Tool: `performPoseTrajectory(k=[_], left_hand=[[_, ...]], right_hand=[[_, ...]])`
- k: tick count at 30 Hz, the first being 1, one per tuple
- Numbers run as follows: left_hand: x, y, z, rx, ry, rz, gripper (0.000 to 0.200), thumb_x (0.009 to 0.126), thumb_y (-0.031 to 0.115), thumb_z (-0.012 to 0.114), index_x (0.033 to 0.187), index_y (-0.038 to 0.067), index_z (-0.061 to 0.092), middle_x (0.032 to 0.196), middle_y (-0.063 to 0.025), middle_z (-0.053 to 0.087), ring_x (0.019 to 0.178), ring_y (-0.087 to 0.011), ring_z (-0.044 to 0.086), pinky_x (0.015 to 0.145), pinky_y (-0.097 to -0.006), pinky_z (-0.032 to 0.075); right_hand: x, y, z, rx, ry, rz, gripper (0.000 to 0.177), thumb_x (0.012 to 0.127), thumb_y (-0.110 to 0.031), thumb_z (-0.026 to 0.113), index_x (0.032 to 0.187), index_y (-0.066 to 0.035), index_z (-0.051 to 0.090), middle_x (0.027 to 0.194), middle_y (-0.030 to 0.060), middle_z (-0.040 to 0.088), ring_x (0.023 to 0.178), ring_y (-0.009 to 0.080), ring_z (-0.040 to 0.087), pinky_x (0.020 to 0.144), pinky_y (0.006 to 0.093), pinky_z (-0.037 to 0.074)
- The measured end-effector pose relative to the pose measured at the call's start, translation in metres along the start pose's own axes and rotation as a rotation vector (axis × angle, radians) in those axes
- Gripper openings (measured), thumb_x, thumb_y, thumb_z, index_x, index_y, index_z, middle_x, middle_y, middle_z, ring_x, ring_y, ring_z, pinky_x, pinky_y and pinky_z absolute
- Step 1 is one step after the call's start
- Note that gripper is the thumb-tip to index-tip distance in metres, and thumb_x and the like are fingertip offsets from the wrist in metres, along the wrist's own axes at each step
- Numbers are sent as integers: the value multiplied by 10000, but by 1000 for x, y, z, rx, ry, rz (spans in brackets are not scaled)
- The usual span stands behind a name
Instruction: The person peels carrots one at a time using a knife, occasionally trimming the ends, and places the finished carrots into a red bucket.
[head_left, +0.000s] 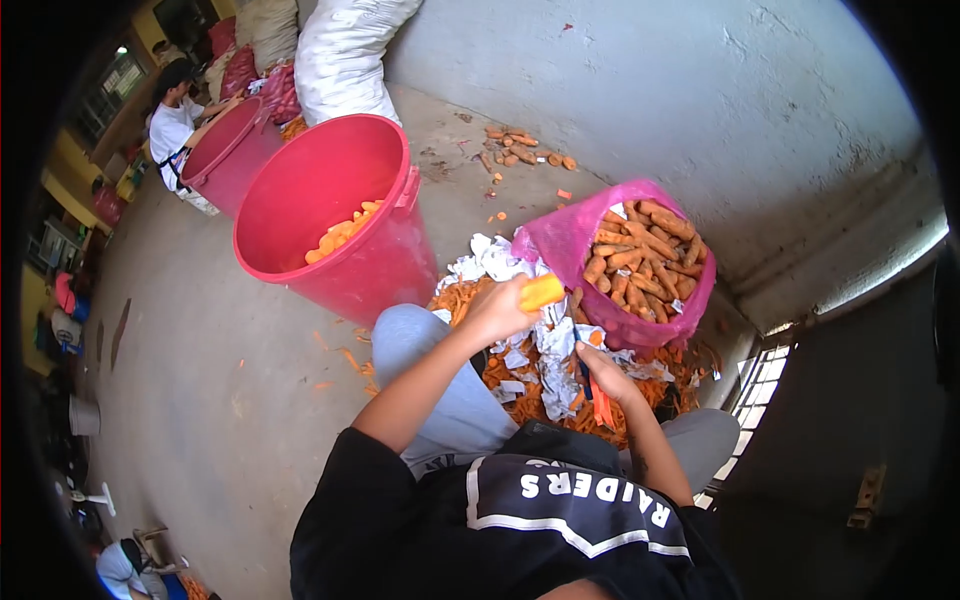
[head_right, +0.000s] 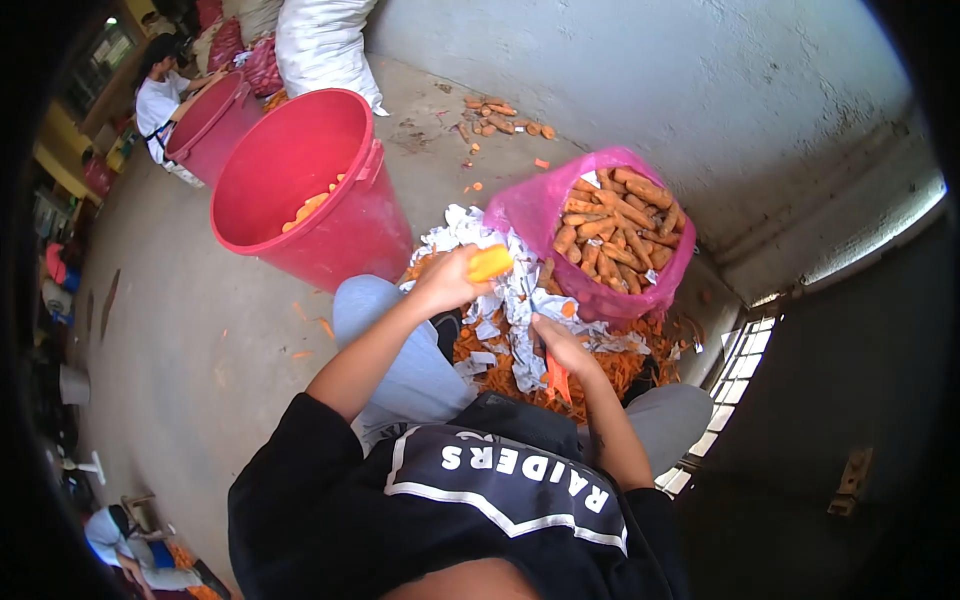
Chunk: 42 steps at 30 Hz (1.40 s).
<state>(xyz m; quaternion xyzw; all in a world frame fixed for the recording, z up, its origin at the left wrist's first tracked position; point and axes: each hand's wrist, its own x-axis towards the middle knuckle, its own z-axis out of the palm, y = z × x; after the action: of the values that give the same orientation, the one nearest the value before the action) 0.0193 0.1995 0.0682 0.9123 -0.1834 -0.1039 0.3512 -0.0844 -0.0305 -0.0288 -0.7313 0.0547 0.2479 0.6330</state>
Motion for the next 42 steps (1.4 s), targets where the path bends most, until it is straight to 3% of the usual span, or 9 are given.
performPoseTrajectory(k=[4,7,12,16,24,28,32,37,42], left_hand=[[4,-41,-72,-3,412,-184,448,731,387,724,992,48,590,823,-135,654,754,-238,647,675,-369,499],[13,-56,-152,363,716,-399,485,772,456,663,1006,54,529,841,-172,646,782,-362,635,680,-459,493],[44,-114,-198,677,683,-530,535,826,468,592,1159,55,524,1055,-198,608,979,-375,596,780,-471,483],[74,-90,-147,774,697,-249,429,843,391,590,1110,54,588,1033,-181,601,922,-358,611,762,-462,488],[146,18,11,391,-193,197,434,818,369,618,1097,37,594,1057,-187,623,1012,-335,589,851,-434,470],[162,74,57,529,-530,321,465,816,336,615,1159,30,548,1054,-203,615,1021,-358,581,888,-439,452],[193,107,118,443,-400,505,306,809,215,584,1060,40,586,964,-180,622,929,-363,606,813,-474,470],[227,87,229,178,-374,601,331,785,165,579,1102,73,598,994,-170,615,942,-375,596,843,-450,466],[222,88,257,267,-737,438,449,747,105,590,1195,87,565,1187,-174,555,1087,-341,545,908,-397,449]], right_hand=[[7,-50,13,-143,-64,-61,493,961,-499,366,870,-45,536,734,8,486,647,117,453,615,265,389],[2,-62,7,51,-55,-88,431,982,-436,369,842,-57,519,710,-3,447,631,100,423,603,253,369],[-9,-36,-13,257,44,-179,451,988,-457,335,847,-61,497,660,-2,426,619,100,424,587,248,365],[-8,-1,-37,273,145,-73,491,981,-495,316,861,-58,504,663,12,444,615,107,431,587,255,375],[-2,6,-99,-268,387,96,619,949,-579,299,829,-29,555,694,29,510,654,140,482,623,297,407],[7,20,-152,134,390,162,627,945,-579,309,789,-27,561,636,41,505,598,149,478,598,285,394],[1,26,-165,545,588,196,619,932,-578,359,753,-16,549,586,31,483,545,154,464,558,279,366],[-6,55,-171,369,683,272,594,939,-564,355,757,-33,550,576,43,501,537,145,485,538,286,391],[-22,62,-175,488,731,200,556,941,-559,369,771,-67,563,626,15,502,538,128,463,525,259,364]])
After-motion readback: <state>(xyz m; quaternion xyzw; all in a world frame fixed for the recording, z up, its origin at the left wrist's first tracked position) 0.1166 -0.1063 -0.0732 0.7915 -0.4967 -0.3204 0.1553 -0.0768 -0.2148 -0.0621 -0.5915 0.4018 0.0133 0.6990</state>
